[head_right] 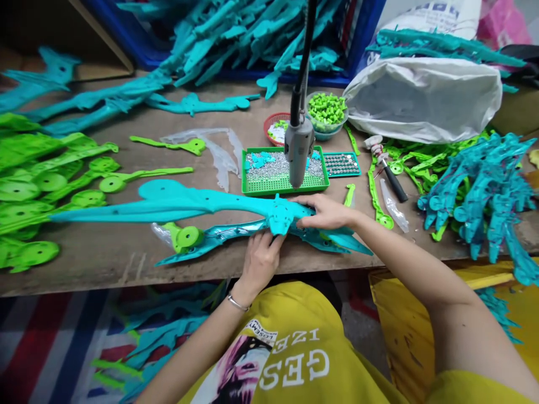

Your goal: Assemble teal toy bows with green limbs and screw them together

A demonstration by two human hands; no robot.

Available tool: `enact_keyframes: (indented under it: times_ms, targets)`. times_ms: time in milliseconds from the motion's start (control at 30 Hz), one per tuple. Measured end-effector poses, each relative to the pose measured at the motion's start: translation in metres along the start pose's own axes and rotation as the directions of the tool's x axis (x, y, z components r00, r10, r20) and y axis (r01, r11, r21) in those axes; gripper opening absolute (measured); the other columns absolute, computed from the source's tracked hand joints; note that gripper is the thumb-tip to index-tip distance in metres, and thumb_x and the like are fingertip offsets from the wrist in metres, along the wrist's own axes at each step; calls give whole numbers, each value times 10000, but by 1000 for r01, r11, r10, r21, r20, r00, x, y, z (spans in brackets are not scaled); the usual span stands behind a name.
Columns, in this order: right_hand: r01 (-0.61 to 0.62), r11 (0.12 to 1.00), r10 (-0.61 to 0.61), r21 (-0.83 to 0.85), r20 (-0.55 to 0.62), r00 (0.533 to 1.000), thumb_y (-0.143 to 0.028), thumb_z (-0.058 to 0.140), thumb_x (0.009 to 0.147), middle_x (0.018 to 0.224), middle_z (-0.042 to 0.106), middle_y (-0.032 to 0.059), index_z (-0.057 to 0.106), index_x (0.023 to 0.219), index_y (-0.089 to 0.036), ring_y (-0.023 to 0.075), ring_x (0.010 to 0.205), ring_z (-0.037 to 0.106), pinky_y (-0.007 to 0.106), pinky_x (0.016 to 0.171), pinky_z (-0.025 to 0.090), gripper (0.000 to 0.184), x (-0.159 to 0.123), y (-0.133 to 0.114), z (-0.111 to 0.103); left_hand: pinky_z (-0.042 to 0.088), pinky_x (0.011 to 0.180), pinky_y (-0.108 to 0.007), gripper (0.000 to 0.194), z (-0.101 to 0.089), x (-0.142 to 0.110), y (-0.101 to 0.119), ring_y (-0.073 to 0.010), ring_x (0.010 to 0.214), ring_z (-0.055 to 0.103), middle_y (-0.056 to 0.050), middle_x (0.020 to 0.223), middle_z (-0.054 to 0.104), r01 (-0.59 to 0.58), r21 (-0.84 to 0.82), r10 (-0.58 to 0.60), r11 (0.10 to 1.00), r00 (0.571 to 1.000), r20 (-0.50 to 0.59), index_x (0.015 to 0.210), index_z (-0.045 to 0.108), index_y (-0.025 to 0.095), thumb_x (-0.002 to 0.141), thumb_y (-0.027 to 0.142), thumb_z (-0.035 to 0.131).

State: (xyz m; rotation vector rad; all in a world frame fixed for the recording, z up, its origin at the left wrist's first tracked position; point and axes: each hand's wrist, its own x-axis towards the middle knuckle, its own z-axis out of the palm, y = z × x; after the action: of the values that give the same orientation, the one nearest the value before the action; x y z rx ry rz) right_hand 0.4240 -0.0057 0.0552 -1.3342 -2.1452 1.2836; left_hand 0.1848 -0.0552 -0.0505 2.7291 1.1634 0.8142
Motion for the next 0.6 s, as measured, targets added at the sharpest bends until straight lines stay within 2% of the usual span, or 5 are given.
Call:
enact_keyframes:
  times_ms: [100, 300, 467, 600]
  targets:
    - [19, 1000, -18, 17, -25, 1000, -380, 645, 846, 1361, 650, 66, 573, 1393, -181, 264, 1237, 606, 443, 1079, 462, 586, -6, 6, 3, 482, 876, -405, 373, -1, -1, 1, -259, 959, 595, -130, 1016, 682, -1, -10, 1, 1000, 1000, -7, 1229, 669, 173, 947, 85, 442]
    - [-23, 988, 0, -152, -154, 988, -363, 612, 853, 1447, 583, 123, 503, 1454, -156, 290, 1295, 579, 474, 1097, 445, 645, -12, 1, 14, 480, 886, -407, 368, -2, -4, 3, -255, 951, 585, -129, 1000, 672, -2, -5, 2, 1000, 1000, -18, 1206, 682, 174, 946, 75, 440]
    - [-62, 977, 15, -205, -226, 974, -386, 598, 868, 1407, 613, 132, 486, 1459, -157, 288, 1245, 613, 460, 1054, 478, 644, -8, -5, 24, 487, 947, -426, 373, -2, -8, 4, -257, 1048, 593, -134, 1060, 678, -16, -57, 14, 998, 999, -44, 1243, 660, 164, 954, 75, 441]
    - [-46, 971, -19, -236, -266, 964, -375, 603, 869, 1364, 641, 136, 478, 1452, -149, 290, 1178, 642, 461, 1014, 496, 638, 1, -4, 33, 494, 987, -458, 389, 0, -11, 4, -264, 1099, 593, -144, 1113, 674, -4, -89, -1, 996, 998, -61, 1277, 636, 154, 956, 72, 434]
